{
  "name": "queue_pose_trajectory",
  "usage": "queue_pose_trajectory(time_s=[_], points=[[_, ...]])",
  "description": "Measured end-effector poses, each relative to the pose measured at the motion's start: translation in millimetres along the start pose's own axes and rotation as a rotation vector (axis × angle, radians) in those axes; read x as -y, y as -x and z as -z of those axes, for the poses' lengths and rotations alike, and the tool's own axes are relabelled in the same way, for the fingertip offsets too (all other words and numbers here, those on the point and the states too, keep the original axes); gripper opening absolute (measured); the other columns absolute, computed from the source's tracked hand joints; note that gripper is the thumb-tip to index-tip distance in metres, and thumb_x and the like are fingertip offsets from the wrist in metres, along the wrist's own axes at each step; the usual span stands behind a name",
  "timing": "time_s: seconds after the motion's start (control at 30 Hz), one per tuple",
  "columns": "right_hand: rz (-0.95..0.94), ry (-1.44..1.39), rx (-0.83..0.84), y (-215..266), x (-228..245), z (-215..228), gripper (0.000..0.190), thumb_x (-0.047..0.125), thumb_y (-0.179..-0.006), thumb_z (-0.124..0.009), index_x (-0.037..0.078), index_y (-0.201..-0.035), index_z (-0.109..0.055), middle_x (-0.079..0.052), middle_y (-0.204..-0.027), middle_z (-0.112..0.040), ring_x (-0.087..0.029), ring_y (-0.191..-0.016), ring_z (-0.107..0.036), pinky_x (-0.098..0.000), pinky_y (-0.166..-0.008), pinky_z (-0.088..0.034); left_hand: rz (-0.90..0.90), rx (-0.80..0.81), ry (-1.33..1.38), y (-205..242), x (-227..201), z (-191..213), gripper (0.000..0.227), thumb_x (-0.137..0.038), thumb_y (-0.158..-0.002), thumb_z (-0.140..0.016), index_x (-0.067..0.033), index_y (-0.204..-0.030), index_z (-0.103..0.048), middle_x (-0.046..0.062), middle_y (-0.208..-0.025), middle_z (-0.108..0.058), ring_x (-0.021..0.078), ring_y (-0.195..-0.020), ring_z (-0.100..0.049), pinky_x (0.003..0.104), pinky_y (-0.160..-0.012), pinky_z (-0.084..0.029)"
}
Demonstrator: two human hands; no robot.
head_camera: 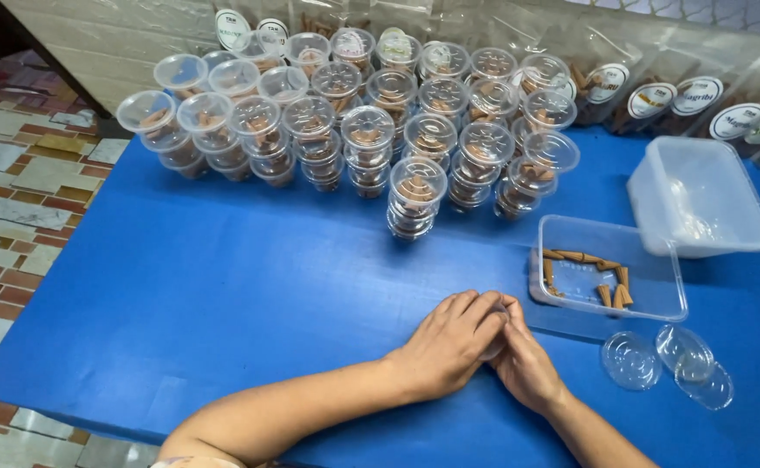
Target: Packing incense cones into small plastic cups from a larger container on a blue table.
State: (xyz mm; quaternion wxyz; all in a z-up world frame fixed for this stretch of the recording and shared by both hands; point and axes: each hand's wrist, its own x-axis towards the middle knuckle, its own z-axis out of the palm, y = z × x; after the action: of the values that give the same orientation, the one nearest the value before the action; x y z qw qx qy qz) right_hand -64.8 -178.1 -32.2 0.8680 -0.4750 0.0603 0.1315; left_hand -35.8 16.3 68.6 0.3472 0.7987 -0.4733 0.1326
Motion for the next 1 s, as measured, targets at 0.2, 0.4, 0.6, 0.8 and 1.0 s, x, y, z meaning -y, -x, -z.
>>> queue_pose_trajectory(time_s=[0.2,0.4,0.6,0.8,1.0], points=[[0.045,0.027,0.227,6.7,14.7,-24.4,0.045,0.046,-0.103,-0.045,0.012,-0.133,-0.041,-0.011,-0.139,-0.055,-0.020,-0.126,-0.055,-0.0436,-0.104,-0.046,0.008,0.117,-0.123,9.4,17.1,27.5,0.068,-0.015,-0.076,-0.068,-0.0030,-0.139,-0.046,0.025,-0.141,-0.048,0.0441,-0.124,-0.050,0.056,-0.101,-0.040],[0.047,0.239,0.325,2.1,13.0,-20.0,0.055,0.053,-0.099,-0.052,0.011,-0.133,-0.042,-0.016,-0.142,-0.050,-0.037,-0.123,-0.065,-0.0470,-0.101,-0.052,0.053,-0.257,-0.245,6.1,54.8,160.9,0.053,-0.023,-0.090,-0.073,-0.0120,-0.134,-0.046,0.020,-0.129,-0.055,0.0352,-0.112,-0.060,0.047,-0.086,-0.047],[0.015,0.259,0.410,0.3,17.7,-20.2,0.053,0.046,-0.101,-0.055,0.008,-0.135,-0.038,-0.021,-0.131,-0.054,-0.036,-0.118,-0.068,-0.0450,-0.101,-0.052,0.170,-0.557,-0.532,-0.9,164.7,265.4,0.058,-0.009,-0.096,-0.075,-0.0028,-0.133,-0.031,0.019,-0.126,-0.042,0.0323,-0.119,-0.047,0.044,-0.109,-0.045],[-0.058,0.356,0.356,-2.9,20.1,-11.7,0.041,0.017,-0.099,-0.059,0.007,-0.135,-0.041,-0.022,-0.127,-0.061,-0.034,-0.114,-0.073,-0.0446,-0.096,-0.059,0.313,-0.627,-0.578,-11.0,291.6,312.8,0.059,-0.008,-0.096,-0.074,-0.0064,-0.132,-0.027,0.021,-0.127,-0.042,0.0394,-0.119,-0.049,0.051,-0.103,-0.043],[-0.140,0.344,0.350,-16.9,0.1,28.8,0.052,0.015,-0.093,-0.074,0.001,-0.133,-0.044,-0.025,-0.123,-0.064,-0.036,-0.111,-0.076,-0.0458,-0.095,-0.062,0.665,-0.465,-0.541,-37.5,360.5,320.8,0.067,-0.006,-0.084,-0.068,-0.0184,-0.131,-0.022,0.020,-0.138,-0.043,0.0433,-0.128,-0.048,0.062,-0.109,-0.035]])
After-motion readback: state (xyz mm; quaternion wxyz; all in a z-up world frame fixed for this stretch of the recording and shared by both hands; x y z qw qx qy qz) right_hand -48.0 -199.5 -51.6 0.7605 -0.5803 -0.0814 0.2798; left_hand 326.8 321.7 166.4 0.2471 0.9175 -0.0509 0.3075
